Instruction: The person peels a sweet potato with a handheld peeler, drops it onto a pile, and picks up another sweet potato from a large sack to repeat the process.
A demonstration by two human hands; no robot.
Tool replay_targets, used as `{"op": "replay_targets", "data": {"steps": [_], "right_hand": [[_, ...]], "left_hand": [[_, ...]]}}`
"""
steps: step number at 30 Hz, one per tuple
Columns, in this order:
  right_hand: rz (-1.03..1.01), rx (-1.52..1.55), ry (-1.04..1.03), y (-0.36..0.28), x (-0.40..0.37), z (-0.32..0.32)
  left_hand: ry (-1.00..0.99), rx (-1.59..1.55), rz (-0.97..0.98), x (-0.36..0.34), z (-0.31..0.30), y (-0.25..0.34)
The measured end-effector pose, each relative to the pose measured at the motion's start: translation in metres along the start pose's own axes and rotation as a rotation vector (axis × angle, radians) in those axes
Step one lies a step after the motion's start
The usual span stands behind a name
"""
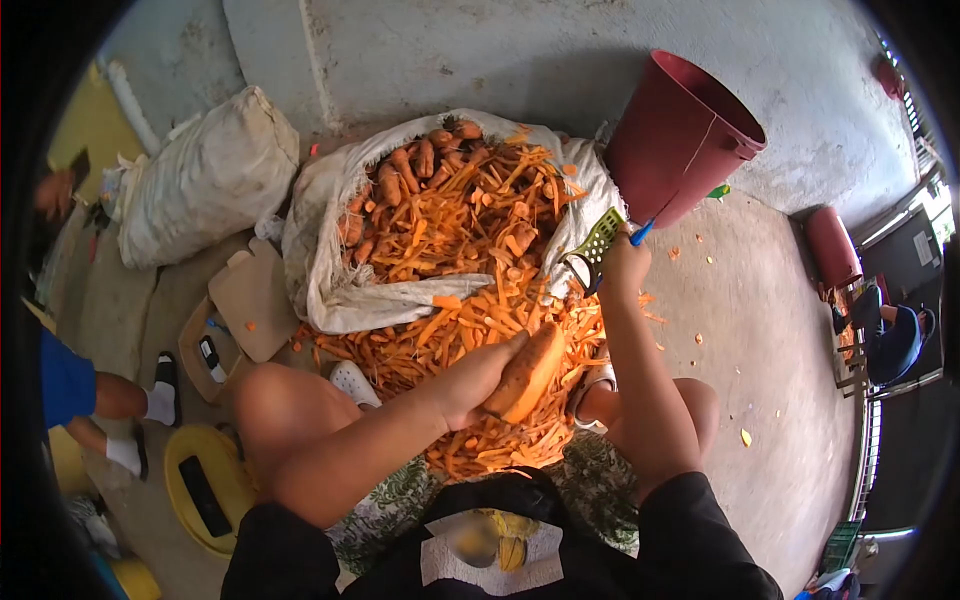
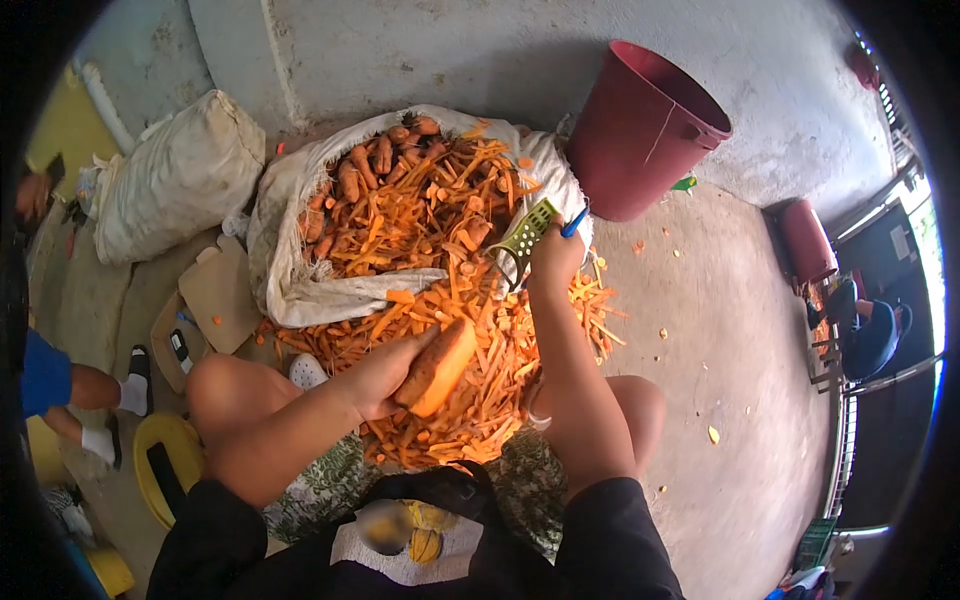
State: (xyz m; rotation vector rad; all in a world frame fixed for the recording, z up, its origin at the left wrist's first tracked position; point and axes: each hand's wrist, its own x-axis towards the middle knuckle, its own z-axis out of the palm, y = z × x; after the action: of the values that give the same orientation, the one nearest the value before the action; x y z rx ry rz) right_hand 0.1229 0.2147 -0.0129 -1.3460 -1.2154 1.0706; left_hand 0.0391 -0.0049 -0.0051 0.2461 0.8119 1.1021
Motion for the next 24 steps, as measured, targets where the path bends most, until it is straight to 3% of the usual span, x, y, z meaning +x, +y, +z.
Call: {"op": "replay_targets", "data": {"steps": [2, 5, 8, 12, 14, 19, 24], "right_hand": [[-0.070, 0.069, -0.070, 0.001, -0.005, -0.001], [0.131, 0.248, -0.254, -0.043, -0.063, 0.002], [-0.030, 0.068, -0.485, -0.036, -0.094, -0.001], [-0.196, -0.021, -0.491, -0.028, -0.117, 0.003], [-0.306, -0.146, -0.441, -0.025, -0.117, 0.003], [-0.270, -0.103, -0.445, -0.022, -0.118, 0.002], [-0.369, -0.191, -0.361, -0.025, -0.116, -0.002]], "left_hand": [[0.054, -0.088, 0.019, 0.001, 0.000, 0.006], [-0.020, -0.172, 0.077, 0.002, -0.016, 0.013], [0.089, -0.254, 0.123, 0.014, -0.016, 0.008], [0.023, -0.384, 0.135, 0.016, -0.021, 0.006], [0.102, -0.370, 0.127, 0.012, -0.014, 0.009], [0.133, -0.412, 0.117, 0.013, -0.009, 0.010], [0.115, -0.330, 0.128, 0.018, -0.010, 0.008]]}}
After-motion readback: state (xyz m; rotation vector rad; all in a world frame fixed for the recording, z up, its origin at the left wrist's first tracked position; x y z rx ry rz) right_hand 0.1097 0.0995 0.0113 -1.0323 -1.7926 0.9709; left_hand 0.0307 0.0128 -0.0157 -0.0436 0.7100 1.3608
